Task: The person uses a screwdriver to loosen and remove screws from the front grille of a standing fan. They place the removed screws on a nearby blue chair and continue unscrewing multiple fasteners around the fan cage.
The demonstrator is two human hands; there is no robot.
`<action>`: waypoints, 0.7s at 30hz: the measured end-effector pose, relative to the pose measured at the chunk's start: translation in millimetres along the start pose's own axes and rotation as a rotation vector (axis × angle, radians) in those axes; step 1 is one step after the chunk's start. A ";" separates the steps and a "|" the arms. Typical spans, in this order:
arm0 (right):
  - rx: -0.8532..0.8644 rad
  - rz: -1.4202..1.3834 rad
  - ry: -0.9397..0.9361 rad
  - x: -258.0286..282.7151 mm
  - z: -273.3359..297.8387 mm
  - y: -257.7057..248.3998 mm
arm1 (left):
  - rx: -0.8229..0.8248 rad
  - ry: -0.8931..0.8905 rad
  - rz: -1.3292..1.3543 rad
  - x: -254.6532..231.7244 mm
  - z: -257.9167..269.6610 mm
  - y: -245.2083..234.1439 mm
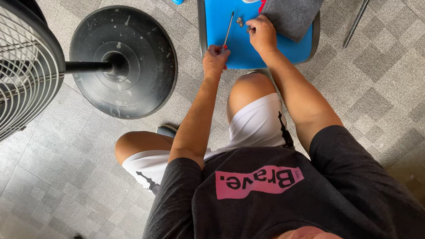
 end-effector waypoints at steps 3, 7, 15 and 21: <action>0.008 -0.041 0.006 -7.7 2.1 3.4 | 0.001 -0.006 0.022 2.2 0.8 -0.6; -0.023 -0.076 -0.032 -12.9 2.7 1.6 | 0.014 0.008 0.094 7.4 3.4 -6.5; -0.096 -0.080 -0.145 26.5 -21.8 -52.4 | -0.029 0.142 -0.002 4.2 72.1 -103.8; -0.008 -0.468 -0.249 154.1 -77.8 -31.6 | -0.421 0.381 -0.039 37.8 203.2 -268.2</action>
Point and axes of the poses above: each hand's wrist, its own z-axis away from the middle knuckle, its own y-axis out of the palm, x = y × z, the point moved 2 cm from there along -z, towards the middle knuckle, and after that the axes turned 3 degrees about -y, right-handed, at the moved point
